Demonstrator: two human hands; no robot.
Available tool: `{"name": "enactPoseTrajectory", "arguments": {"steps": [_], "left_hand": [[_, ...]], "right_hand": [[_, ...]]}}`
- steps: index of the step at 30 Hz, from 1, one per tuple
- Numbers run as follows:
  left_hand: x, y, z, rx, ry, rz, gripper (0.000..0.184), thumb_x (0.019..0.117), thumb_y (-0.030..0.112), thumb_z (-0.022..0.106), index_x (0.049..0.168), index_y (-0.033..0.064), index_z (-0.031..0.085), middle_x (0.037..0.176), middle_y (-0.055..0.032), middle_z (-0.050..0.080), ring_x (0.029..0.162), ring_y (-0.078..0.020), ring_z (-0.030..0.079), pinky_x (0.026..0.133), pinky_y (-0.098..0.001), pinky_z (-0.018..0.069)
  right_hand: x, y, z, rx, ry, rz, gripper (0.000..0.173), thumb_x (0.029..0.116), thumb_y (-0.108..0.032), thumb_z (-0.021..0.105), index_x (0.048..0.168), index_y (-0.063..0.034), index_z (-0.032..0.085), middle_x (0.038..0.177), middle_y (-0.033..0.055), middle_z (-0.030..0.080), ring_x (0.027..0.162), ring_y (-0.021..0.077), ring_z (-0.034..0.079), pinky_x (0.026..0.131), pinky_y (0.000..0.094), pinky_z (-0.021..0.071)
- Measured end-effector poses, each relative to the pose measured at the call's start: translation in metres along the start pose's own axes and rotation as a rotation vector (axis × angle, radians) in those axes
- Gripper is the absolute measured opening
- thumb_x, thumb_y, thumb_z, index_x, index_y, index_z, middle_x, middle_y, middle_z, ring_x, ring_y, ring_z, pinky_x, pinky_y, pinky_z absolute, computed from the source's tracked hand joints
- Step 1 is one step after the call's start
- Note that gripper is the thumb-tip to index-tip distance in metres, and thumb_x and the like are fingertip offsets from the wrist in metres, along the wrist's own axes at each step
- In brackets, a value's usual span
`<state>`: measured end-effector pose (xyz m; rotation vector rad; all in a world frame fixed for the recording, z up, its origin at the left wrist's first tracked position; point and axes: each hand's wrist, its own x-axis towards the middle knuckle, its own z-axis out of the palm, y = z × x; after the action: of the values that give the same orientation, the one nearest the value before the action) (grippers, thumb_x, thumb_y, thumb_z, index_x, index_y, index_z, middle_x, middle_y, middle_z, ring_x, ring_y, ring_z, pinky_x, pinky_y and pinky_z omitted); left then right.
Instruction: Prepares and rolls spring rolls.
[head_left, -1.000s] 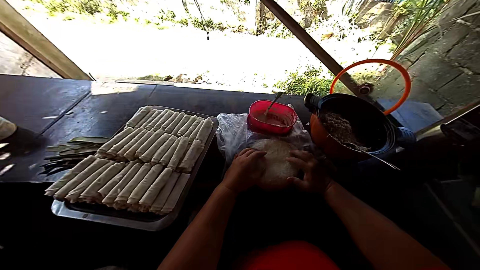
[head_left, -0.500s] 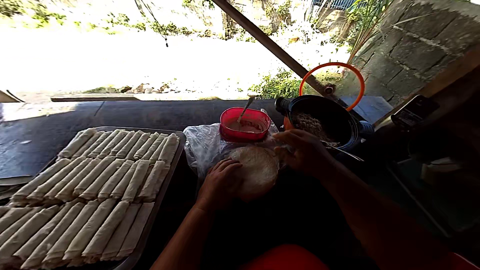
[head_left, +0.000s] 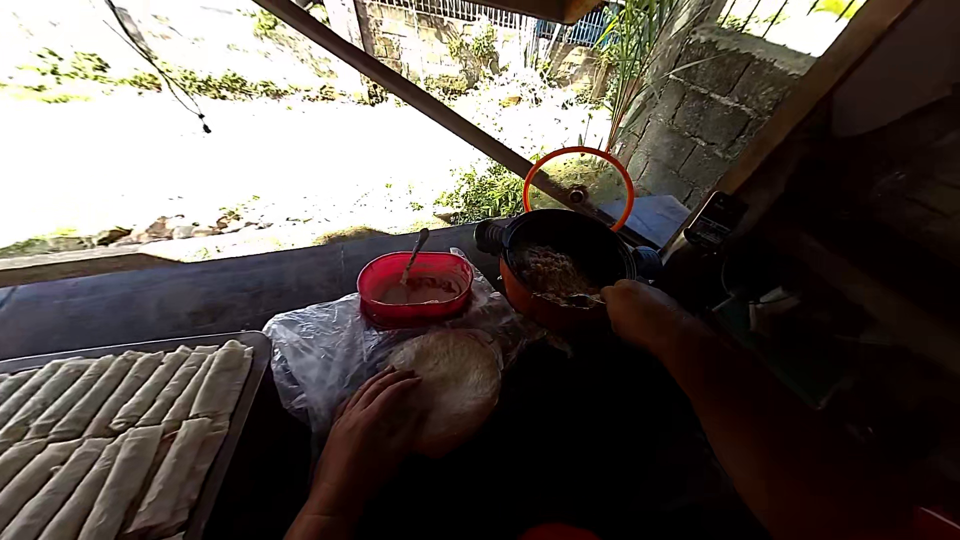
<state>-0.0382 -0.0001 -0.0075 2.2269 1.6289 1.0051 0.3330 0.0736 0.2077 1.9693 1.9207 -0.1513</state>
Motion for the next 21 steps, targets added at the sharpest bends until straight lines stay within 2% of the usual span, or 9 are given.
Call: {"name": "enactPoseTrajectory", "arguments": {"steps": [3,5,9,13,16,21], "left_hand": [[-0.001,0.000,0.000,0.000,0.014,0.005,0.040,0.0907,0.051,0.062,0.121,0.0264,0.073,0.135,0.0068,0.066,0.138,-0.0190,0.052,0.114,-0.0521,0.0402],[-0.002,0.000,0.000,-0.002,0.018,0.001,0.041,0.0903,0.052,0.062,0.120,0.0266,0.073,0.135,0.0068,0.066,0.138,-0.0190,0.052,0.114,-0.0522,0.0406],[-0.005,0.001,0.001,-0.003,0.020,-0.004,0.040,0.0905,0.052,0.061,0.120,0.0274,0.073,0.135,0.0076,0.066,0.138,-0.0171,0.052,0.114,-0.0511,0.0410],[-0.005,-0.003,0.001,-0.008,0.026,-0.007,0.040,0.0900,0.052,0.063,0.121,0.0287,0.072,0.135,0.0098,0.066,0.139,-0.0151,0.051,0.114,-0.0494,0.0412],[-0.005,-0.002,0.001,-0.007,0.025,-0.008,0.040,0.0904,0.052,0.063,0.120,0.0280,0.073,0.135,0.0095,0.066,0.139,-0.0150,0.051,0.115,-0.0496,0.0403],[-0.002,0.000,-0.001,-0.018,0.034,-0.008,0.039,0.0904,0.052,0.064,0.120,0.0275,0.073,0.135,0.0087,0.066,0.138,-0.0152,0.052,0.115,-0.0491,0.0403]], "right_hand": [[-0.002,0.007,-0.006,-0.007,0.045,0.024,0.024,0.1001,-0.005,0.054,0.120,-0.0043,0.066,0.120,0.0187,0.064,0.110,0.0364,0.067,0.088,0.0557,0.0572],[0.002,0.014,-0.010,0.039,0.143,0.037,0.020,0.1001,-0.006,0.055,0.116,-0.0053,0.067,0.116,0.0175,0.065,0.106,0.0352,0.068,0.085,0.0542,0.0578],[0.026,0.019,-0.002,0.166,0.303,0.034,0.025,0.0997,-0.004,0.054,0.121,-0.0051,0.068,0.116,0.0182,0.066,0.106,0.0352,0.068,0.088,0.0536,0.0579],[0.020,0.013,-0.001,0.167,0.272,-0.064,0.028,0.1013,-0.005,0.052,0.125,-0.0088,0.067,0.116,0.0143,0.067,0.109,0.0310,0.068,0.092,0.0510,0.0572],[0.009,0.012,-0.007,0.165,0.257,-0.125,0.029,0.1022,-0.005,0.053,0.126,-0.0109,0.068,0.113,0.0126,0.068,0.106,0.0285,0.069,0.090,0.0481,0.0575],[-0.009,0.012,-0.012,0.208,0.328,-0.246,0.027,0.1059,-0.011,0.051,0.126,-0.0131,0.070,0.110,0.0100,0.070,0.102,0.0247,0.070,0.090,0.0455,0.0582]]}}
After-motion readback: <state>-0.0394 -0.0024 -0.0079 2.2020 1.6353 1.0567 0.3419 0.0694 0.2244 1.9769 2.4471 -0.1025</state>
